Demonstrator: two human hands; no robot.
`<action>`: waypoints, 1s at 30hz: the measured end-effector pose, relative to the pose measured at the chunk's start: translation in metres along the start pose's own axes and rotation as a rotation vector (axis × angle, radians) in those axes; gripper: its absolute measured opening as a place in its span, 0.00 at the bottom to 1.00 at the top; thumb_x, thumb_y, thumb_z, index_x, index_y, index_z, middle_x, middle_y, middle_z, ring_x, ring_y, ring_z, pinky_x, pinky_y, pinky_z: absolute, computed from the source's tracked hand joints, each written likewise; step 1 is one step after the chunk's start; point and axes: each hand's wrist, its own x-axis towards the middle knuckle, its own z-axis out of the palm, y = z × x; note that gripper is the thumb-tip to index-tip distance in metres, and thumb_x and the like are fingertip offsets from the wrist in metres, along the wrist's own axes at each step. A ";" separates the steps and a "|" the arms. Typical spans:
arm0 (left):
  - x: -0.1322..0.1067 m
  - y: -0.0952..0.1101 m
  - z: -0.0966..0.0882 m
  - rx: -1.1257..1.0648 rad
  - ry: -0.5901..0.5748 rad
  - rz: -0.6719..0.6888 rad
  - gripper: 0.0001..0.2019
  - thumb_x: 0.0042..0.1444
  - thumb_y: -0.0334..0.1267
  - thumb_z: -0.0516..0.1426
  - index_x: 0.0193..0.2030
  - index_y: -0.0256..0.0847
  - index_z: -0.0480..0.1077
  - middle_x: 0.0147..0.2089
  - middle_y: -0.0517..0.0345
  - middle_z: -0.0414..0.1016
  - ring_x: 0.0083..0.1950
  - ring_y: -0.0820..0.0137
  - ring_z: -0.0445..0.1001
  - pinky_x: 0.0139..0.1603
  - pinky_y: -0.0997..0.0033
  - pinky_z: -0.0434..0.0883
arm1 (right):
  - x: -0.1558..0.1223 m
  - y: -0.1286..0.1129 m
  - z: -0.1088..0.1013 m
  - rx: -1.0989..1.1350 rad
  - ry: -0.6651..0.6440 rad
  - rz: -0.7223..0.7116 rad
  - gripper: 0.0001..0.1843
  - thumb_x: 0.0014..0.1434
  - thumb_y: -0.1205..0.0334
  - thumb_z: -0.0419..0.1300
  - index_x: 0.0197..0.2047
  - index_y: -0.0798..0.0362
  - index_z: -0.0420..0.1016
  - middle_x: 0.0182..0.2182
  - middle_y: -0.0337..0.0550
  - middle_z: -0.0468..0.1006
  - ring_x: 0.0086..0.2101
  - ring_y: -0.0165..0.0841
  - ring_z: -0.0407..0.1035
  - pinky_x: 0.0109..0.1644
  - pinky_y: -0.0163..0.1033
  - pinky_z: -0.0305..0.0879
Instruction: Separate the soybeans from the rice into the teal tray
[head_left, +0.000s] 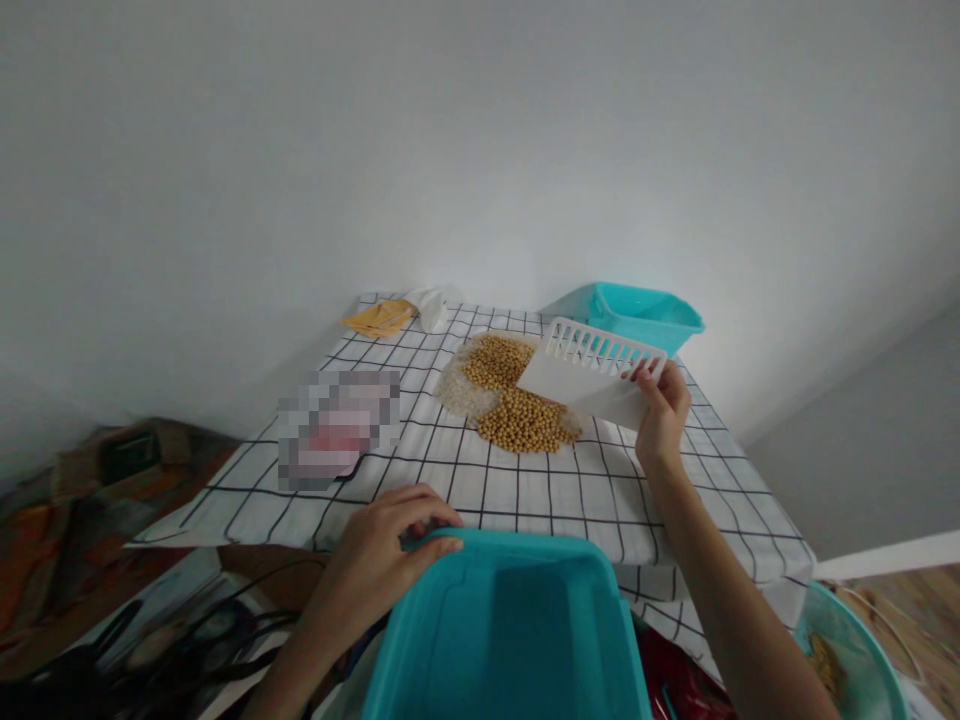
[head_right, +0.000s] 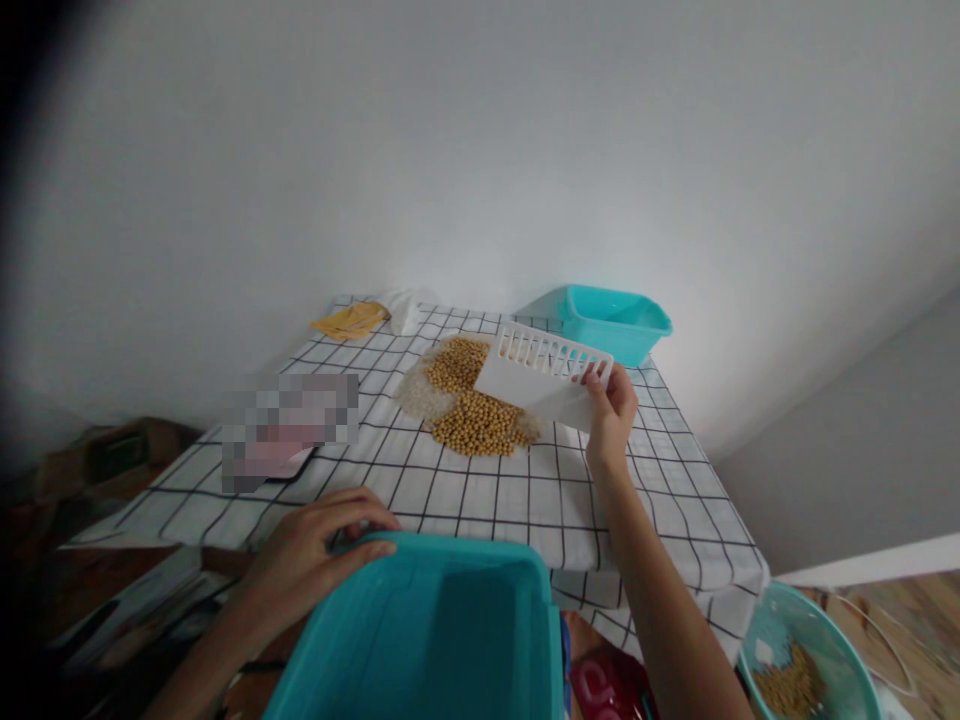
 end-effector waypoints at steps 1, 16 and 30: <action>0.000 0.000 0.000 0.002 -0.001 0.001 0.04 0.52 0.32 0.62 0.33 0.40 0.79 0.35 0.58 0.79 0.36 0.66 0.74 0.37 0.68 0.69 | 0.001 0.002 -0.001 -0.010 0.033 -0.005 0.08 0.55 0.56 0.61 0.30 0.51 0.69 0.29 0.36 0.72 0.31 0.31 0.66 0.39 0.37 0.61; -0.002 0.000 0.000 -0.016 0.005 0.006 0.04 0.52 0.32 0.61 0.32 0.40 0.79 0.35 0.58 0.79 0.36 0.66 0.74 0.37 0.68 0.68 | 0.001 0.025 -0.006 -0.186 0.141 -0.023 0.13 0.58 0.52 0.60 0.43 0.49 0.71 0.36 0.39 0.75 0.36 0.34 0.69 0.42 0.39 0.62; 0.000 -0.003 0.001 -0.006 0.010 0.021 0.04 0.52 0.32 0.62 0.33 0.41 0.79 0.35 0.57 0.79 0.37 0.65 0.75 0.38 0.68 0.69 | -0.001 0.018 -0.001 -0.057 0.016 0.041 0.12 0.56 0.52 0.61 0.41 0.50 0.71 0.33 0.39 0.77 0.33 0.33 0.70 0.40 0.38 0.63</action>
